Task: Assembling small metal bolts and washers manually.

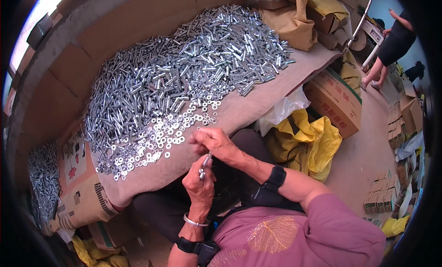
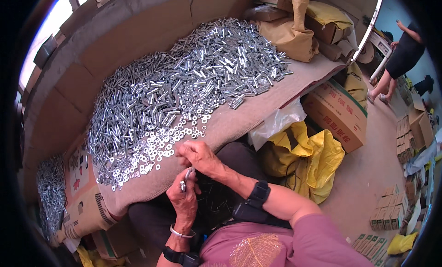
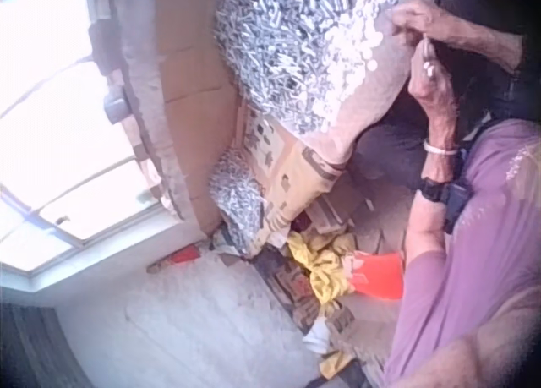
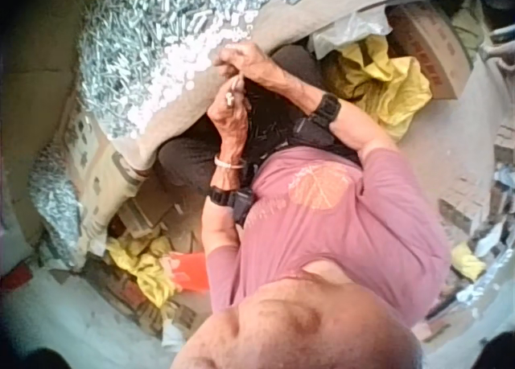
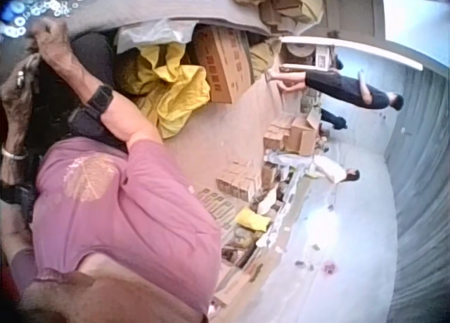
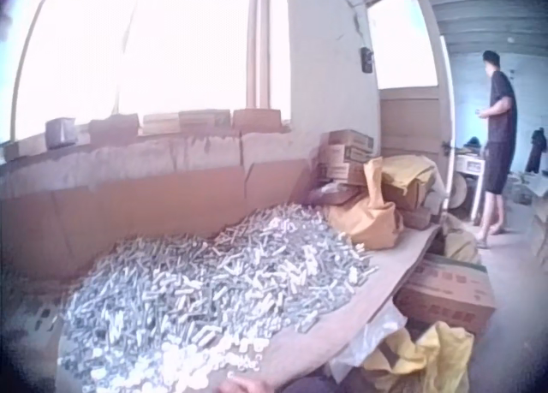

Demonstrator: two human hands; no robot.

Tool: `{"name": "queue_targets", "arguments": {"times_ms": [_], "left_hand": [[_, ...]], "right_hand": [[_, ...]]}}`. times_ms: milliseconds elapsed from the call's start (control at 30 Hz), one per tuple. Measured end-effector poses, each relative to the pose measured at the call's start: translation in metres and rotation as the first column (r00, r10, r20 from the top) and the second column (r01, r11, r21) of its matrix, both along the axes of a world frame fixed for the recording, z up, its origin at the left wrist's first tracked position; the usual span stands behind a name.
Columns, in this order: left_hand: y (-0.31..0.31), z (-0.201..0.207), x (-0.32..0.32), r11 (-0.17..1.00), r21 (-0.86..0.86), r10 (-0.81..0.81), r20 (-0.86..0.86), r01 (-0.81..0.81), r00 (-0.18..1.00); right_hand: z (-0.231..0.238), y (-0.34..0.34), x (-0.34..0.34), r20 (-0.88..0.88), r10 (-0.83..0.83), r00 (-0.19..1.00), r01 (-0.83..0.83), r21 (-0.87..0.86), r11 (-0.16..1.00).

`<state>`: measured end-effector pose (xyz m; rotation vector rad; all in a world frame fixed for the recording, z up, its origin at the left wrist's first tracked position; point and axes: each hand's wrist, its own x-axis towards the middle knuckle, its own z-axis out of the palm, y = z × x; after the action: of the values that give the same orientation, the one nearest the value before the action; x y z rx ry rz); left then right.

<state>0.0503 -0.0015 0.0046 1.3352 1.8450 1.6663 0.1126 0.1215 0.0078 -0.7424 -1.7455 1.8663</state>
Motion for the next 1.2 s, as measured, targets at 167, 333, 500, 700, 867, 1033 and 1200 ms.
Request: {"name": "queue_targets", "arguments": {"times_ms": [167, 333, 500, 700, 867, 1033, 1200], "left_hand": [[-0.001, 0.000, -0.012, 0.992, -0.017, 0.124, 0.253, -0.124, 0.959], [-0.015, 0.002, -0.031, 0.983, -0.080, 0.179, 0.268, -0.163, 0.947], [-0.019, 0.009, -0.020, 0.983, -0.184, 0.057, 0.448, 0.029, 0.892], [-0.010, 0.006, -0.020, 0.990, 0.043, -0.111, 0.825, 0.135, 0.555], [-0.005, -0.002, -0.034, 0.996, 0.037, -0.067, 0.896, 0.076, 0.440], [0.000, 0.007, -0.040, 0.985, 0.114, -0.148, 0.946, 0.131, 0.289], [0.003, -0.006, -0.042, 0.993, 0.071, -0.095, 0.953, 0.093, 0.288]], "right_hand": [[-0.007, -0.034, -0.008, -0.287, -0.026, 0.958, -0.099, -0.411, 0.906], [0.009, -0.055, 0.020, -0.043, 0.088, 0.995, -0.071, 0.312, 0.948], [0.020, -0.041, 0.016, -0.037, -0.085, 0.996, 0.092, 0.522, 0.848], [0.024, -0.023, 0.006, 0.034, 0.019, 0.999, -0.022, 0.102, 0.995], [0.026, 0.006, -0.007, 0.113, 0.016, 0.993, -0.067, 0.465, 0.883], [0.014, 0.045, -0.038, -0.052, -0.119, 0.992, 0.113, 0.799, 0.590], [-0.003, 0.093, -0.066, 0.040, -0.315, 0.948, -0.008, 0.995, 0.103]]}}
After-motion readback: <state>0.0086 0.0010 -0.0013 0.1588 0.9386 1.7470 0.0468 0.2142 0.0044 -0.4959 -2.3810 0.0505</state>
